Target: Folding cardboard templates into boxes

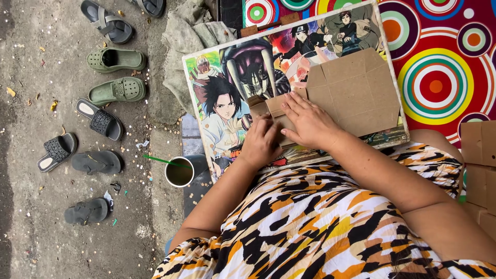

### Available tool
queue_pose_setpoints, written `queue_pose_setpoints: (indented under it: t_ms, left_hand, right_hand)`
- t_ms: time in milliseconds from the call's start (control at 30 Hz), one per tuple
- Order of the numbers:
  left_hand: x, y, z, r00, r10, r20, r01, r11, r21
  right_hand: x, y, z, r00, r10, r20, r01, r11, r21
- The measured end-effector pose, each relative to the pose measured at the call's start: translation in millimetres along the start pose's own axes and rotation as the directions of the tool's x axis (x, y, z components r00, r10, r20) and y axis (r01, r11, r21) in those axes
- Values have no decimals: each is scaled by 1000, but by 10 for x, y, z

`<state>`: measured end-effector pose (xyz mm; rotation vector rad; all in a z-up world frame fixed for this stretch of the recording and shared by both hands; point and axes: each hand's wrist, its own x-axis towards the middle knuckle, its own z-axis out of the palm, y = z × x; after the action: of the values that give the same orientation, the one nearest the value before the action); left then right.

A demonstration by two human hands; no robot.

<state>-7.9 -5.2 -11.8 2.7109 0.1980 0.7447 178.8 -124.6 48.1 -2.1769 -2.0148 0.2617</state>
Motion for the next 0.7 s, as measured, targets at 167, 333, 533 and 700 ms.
queue_pose_setpoints:
  t_ms: [167,333,533,700]
  left_hand:
    - [303,209,-359,973,-90,213,83,996,38]
    - [301,122,-292,889,-162,429,120,985,123]
    - [343,215,-398,847,-188,497,108,977,186]
    - [354,247,-435,855,-181,486,182,982,47]
  right_hand:
    - [-4,-39,14,999,6,-32,-7,999,-33]
    - [27,-42,-15,1000,14,21,-13,1000,-20]
    - [-14,179,-430,980,61,189,-96,979,181]
    - [-741,411,-840,977,71,201,-125,955,270]
